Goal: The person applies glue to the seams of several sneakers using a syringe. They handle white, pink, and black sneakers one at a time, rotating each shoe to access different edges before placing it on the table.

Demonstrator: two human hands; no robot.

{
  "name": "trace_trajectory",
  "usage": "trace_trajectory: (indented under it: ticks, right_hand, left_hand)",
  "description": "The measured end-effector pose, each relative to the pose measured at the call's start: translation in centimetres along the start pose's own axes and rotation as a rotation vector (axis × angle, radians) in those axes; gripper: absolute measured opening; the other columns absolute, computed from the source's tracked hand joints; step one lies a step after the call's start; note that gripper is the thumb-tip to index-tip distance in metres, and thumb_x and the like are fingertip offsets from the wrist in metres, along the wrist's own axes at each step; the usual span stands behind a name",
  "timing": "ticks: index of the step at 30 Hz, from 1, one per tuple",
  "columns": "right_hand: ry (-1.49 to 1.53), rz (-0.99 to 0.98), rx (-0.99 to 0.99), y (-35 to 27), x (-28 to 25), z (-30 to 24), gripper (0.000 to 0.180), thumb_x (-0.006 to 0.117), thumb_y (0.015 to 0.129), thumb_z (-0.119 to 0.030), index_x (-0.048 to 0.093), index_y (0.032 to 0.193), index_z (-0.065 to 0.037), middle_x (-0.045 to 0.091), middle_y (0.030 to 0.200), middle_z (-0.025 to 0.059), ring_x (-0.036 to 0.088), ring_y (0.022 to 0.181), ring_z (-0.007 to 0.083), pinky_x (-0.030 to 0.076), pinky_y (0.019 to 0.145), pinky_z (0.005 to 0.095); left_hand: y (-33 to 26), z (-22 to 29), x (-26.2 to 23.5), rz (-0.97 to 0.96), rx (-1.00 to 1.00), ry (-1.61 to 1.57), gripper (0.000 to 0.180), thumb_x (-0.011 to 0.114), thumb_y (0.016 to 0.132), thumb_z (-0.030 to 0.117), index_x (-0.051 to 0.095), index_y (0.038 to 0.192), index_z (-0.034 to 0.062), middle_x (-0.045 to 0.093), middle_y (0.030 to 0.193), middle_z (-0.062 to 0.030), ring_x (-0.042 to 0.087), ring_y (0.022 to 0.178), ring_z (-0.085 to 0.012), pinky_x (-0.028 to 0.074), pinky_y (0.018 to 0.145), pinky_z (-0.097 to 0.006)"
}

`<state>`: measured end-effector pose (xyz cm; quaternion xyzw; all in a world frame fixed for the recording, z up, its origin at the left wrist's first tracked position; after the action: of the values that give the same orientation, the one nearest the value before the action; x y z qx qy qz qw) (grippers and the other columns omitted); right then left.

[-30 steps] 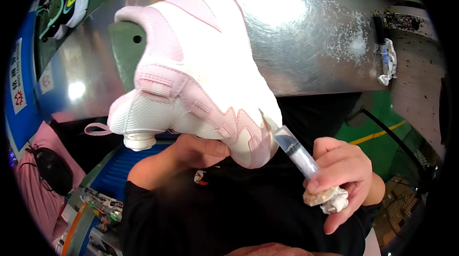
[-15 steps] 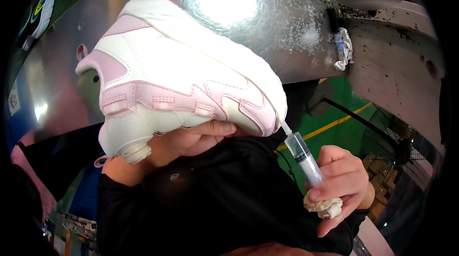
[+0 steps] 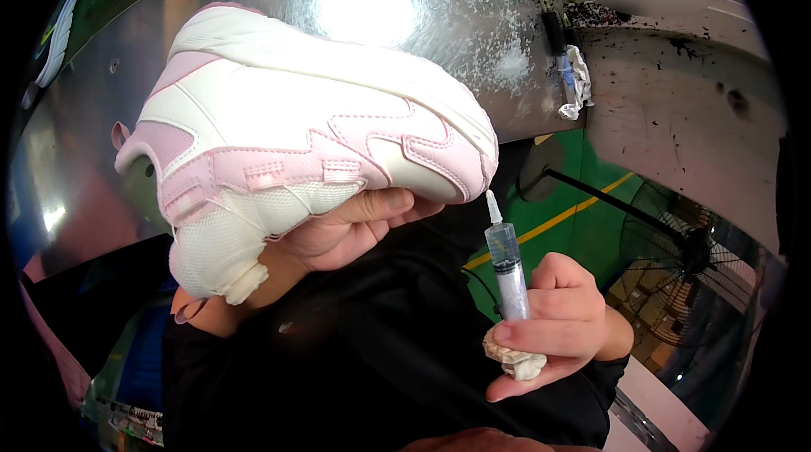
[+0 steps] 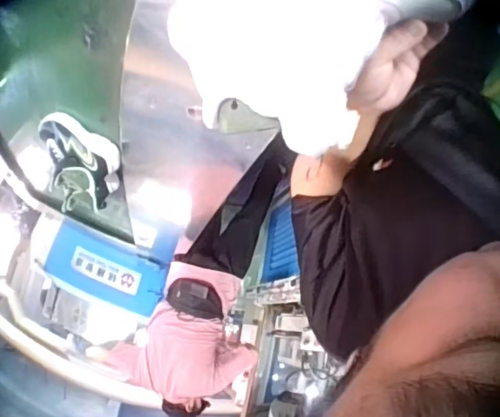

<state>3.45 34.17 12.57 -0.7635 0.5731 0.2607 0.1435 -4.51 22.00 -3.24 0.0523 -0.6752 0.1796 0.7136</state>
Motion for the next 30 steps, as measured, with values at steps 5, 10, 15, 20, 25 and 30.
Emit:
trace_trajectory:
  ticks: [5,10,15,20,25,30]
  right_hand:
    - [-0.097,0.085,-0.072,-0.4,1.0,0.3,0.037,0.080,0.065,-0.033,0.067,0.090,-0.009,0.056,0.066,-0.0039,0.030,0.048,0.0116,0.023,0.045,0.0237]
    - [-0.250,0.181,-0.213,-0.3,2.6,1.0,0.033,0.078,0.068,-0.031,0.067,0.090,-0.009,0.056,0.066,-0.0041,0.030,0.049,0.0108,0.024,0.045,0.0228]
    - [-0.352,0.224,-0.259,0.2,3.3,1.3,0.028,0.077,0.069,-0.027,0.065,0.089,-0.010,0.056,0.066,-0.0032,0.030,0.049,0.0105,0.024,0.045,0.0226]
    - [-0.391,0.229,-0.284,-0.1,4.1,1.8,0.029,0.076,0.069,-0.029,0.065,0.089,-0.011,0.052,0.064,-0.0039,0.030,0.047,0.0108,0.024,0.044,0.0225]
    - [-0.330,0.304,-0.345,-0.7,3.0,0.7,0.032,0.078,0.067,-0.032,0.065,0.087,-0.012,0.055,0.068,-0.0041,0.035,0.053,0.0110,0.027,0.046,0.0237]
    - [0.033,0.371,-0.326,-0.9,1.9,2.3,0.052,0.080,0.069,-0.036,0.053,0.105,-0.009,0.056,0.086,0.0112,0.057,0.070,0.0254,0.050,0.059,0.0345]
  left_hand:
    - [0.4,0.8,0.8,-0.072,0.076,0.013,0.033,0.055,0.091,0.007,0.051,0.124,0.0068,0.057,0.121,-0.0085,0.053,0.114,-0.0209,0.045,0.097,-0.036]
    - [0.9,1.4,2.4,-0.084,0.092,0.015,0.030,0.056,0.092,0.015,0.054,0.121,0.0060,0.060,0.115,-0.0068,0.057,0.108,-0.0157,0.050,0.089,-0.028]
    - [1.2,1.7,3.2,-0.087,0.080,0.024,0.032,0.057,0.092,0.020,0.054,0.120,0.0045,0.060,0.115,-0.0086,0.057,0.109,-0.0161,0.051,0.088,-0.026]
    - [1.4,1.5,3.3,-0.058,0.120,0.004,0.031,0.057,0.092,0.019,0.055,0.119,0.0040,0.060,0.115,-0.0096,0.058,0.109,-0.0183,0.051,0.088,-0.027]
    - [1.0,1.5,2.5,-0.067,0.098,0.004,0.032,0.058,0.091,0.014,0.054,0.120,0.0032,0.059,0.117,-0.0103,0.056,0.111,-0.0209,0.049,0.093,-0.033]
    - [-3.4,-0.2,0.2,-0.052,0.053,0.050,0.044,0.057,0.089,0.011,0.045,0.130,0.0029,0.052,0.127,-0.0102,0.048,0.120,-0.0249,0.037,0.102,-0.040]
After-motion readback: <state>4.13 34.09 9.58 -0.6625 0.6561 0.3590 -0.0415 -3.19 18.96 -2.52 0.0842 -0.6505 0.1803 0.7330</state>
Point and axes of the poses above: each hand's wrist, its own y-axis towards the middle knuckle, its own x-axis out of the palm, z = x × y, the point moved 5 cm from there along y, towards the middle knuckle
